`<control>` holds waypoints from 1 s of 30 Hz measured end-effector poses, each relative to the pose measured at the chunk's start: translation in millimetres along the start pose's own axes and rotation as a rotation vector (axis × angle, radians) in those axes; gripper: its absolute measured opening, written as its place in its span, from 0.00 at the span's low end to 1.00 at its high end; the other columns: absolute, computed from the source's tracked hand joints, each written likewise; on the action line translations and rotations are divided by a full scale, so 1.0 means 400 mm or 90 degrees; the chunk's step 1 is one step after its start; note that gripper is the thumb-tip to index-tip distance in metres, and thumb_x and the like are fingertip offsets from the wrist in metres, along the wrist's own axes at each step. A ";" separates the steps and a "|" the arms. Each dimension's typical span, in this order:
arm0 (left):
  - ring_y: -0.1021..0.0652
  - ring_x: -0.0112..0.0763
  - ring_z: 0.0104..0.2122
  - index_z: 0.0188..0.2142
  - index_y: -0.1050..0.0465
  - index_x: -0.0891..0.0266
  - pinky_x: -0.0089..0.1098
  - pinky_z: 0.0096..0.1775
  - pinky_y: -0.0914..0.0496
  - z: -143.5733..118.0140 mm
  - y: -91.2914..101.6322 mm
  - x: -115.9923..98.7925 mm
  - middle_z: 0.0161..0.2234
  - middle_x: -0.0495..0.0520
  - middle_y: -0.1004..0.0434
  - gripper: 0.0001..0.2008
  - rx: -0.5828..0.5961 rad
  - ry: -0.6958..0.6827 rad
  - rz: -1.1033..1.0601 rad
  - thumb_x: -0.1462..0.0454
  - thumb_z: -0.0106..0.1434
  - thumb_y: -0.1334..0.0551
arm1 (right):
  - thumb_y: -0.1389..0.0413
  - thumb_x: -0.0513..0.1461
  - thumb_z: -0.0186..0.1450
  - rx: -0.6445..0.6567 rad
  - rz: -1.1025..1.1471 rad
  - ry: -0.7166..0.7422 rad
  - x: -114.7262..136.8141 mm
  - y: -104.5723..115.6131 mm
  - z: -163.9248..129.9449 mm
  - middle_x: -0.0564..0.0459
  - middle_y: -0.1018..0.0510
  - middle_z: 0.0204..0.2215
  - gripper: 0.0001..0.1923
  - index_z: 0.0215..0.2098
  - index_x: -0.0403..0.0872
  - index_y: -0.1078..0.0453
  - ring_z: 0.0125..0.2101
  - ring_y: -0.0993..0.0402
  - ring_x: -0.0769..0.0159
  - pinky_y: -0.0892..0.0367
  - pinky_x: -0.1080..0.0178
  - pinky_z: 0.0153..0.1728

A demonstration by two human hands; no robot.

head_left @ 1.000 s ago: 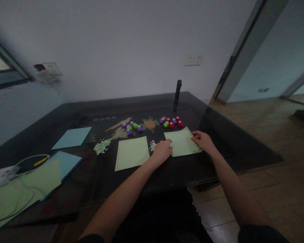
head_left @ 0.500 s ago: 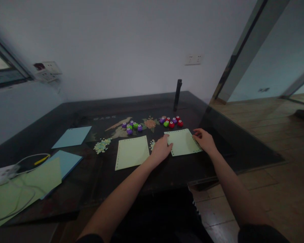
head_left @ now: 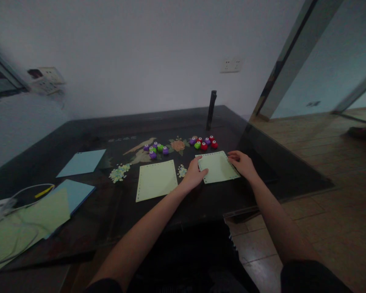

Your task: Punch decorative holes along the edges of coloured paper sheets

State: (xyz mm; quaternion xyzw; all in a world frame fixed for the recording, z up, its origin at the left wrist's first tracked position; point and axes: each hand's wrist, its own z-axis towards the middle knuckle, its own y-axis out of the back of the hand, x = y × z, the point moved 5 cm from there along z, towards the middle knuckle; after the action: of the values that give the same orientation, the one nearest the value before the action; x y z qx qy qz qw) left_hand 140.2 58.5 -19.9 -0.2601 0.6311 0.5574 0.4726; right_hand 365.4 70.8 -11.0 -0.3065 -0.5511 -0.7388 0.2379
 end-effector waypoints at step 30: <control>0.29 0.36 0.44 0.40 0.29 0.61 0.34 0.48 0.35 0.003 -0.168 -0.133 0.41 0.55 0.31 0.10 0.161 -0.264 0.316 0.62 0.57 0.39 | 0.45 0.37 0.60 0.161 -0.072 0.292 0.044 0.070 -0.151 0.50 0.26 0.36 0.05 0.32 0.49 0.27 0.41 0.31 0.62 0.36 0.57 0.44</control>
State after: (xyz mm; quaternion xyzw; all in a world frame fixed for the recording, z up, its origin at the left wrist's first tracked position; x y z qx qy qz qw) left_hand 220.5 32.5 -3.4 0.0809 0.6301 0.6135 0.4690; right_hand 360.9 4.5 7.9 -0.0678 -0.5872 -0.7261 0.3514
